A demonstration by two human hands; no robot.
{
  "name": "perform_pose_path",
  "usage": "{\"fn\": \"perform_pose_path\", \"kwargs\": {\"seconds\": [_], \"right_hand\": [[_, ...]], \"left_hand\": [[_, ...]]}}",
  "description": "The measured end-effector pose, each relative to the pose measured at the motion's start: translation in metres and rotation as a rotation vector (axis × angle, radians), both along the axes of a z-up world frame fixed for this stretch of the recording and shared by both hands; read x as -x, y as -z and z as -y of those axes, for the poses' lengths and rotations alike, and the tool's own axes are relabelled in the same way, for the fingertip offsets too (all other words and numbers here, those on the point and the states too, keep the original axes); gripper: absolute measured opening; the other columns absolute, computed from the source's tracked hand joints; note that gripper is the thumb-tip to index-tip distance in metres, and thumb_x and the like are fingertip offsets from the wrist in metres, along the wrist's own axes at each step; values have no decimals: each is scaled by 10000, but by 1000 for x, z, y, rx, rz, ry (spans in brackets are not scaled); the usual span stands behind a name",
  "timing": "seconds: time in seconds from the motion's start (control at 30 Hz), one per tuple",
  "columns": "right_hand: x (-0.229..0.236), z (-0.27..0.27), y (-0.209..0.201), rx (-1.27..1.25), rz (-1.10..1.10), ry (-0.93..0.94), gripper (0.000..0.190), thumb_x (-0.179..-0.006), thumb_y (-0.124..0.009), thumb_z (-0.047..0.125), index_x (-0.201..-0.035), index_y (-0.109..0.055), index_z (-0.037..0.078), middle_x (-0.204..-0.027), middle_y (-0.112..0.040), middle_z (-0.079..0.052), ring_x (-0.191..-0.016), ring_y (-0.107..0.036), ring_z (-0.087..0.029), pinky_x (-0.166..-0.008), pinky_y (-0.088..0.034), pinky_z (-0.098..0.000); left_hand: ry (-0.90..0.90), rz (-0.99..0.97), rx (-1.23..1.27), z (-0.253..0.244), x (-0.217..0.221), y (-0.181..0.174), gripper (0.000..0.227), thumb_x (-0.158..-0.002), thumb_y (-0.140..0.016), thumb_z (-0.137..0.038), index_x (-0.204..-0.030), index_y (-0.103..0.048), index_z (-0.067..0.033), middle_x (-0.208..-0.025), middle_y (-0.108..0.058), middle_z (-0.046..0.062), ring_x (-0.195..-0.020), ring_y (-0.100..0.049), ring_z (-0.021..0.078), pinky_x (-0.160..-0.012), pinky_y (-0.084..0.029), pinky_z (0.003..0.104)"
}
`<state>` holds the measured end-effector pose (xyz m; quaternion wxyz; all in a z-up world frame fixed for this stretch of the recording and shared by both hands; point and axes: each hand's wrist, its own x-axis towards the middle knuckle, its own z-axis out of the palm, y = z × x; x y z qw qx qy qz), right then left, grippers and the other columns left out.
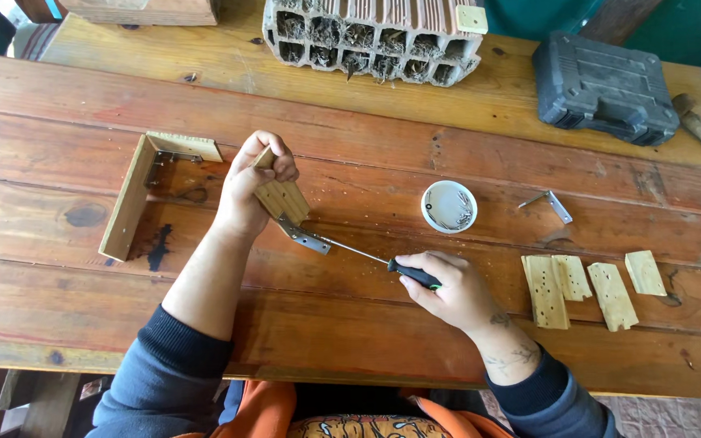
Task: The person assembles a small wooden structure by attaching metal brackets to wooden pieces using a screwdriver. They place brackets, insert screws, and tighten them, repeating the process for multiple pieces.
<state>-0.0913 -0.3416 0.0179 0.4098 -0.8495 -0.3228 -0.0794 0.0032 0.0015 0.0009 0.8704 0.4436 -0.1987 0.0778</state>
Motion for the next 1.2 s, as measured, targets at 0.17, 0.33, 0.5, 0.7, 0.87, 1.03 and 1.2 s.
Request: {"fn": "perform_pose_path", "kwargs": {"seconds": [0.17,0.33,0.5,0.7,0.87,1.03,1.2], "right_hand": [[0,0,7,20,15,-5,232,-933,-791,168,-1155,-832,117,-921,-832,-154,-748,-810,-338,-575,-647,-401],[-1,-1,0,-4,-10,-26,230,-931,-777,140,-1152,-834,108,-882,-822,-155,-709,-795,-330,-566,-638,-393],[-1,-1,1,8,-19,-25,231,-932,-783,160,-1152,-835,116,-880,-821,-158,-701,-793,-342,-550,-635,-408],[-2,-1,3,4,-42,-13,245,-932,-787,159,-1168,-836,118,-886,-819,-166,-702,-792,-350,-547,-639,-405],[-1,-1,2,8,-49,3,252,-930,-791,154,-1177,-837,125,-914,-825,-168,-732,-799,-354,-568,-649,-420],[1,-3,-1,109,72,38,220,-977,-756,185,-1177,-832,137,-975,-795,-175,-758,-779,-334,-619,-674,-439],[8,-1,14,244,500,23,228,-1006,-730,204,-1204,-821,137,-979,-754,-80,-785,-754,-237,-697,-668,-366]], "left_hand": [[5,9,-38,2,3,-2,356,-794,-535,-79,-1149,-515,-58,-864,-373,15,-808,-369,123,-805,-384,326],[7,20,-33,3,3,-1,360,-801,-551,-84,-1157,-524,-42,-861,-383,20,-808,-376,124,-800,-390,327],[16,21,-50,3,6,-4,349,-818,-569,-99,-1160,-533,-42,-864,-386,24,-813,-378,127,-805,-399,325],[23,22,-43,3,6,-5,339,-823,-574,-102,-1155,-534,-44,-868,-380,16,-820,-374,121,-806,-389,315],[19,23,-55,5,8,-7,332,-821,-567,-103,-1146,-527,-46,-867,-361,13,-822,-360,122,-803,-384,315],[-5,30,-80,6,8,-6,314,-828,-565,-105,-1136,-515,-72,-867,-352,-9,-816,-364,111,-797,-387,309],[-5,25,-45,8,9,-7,310,-809,-576,-108,-1107,-492,-91,-860,-332,-11,-806,-353,106,-770,-366,300]]}}
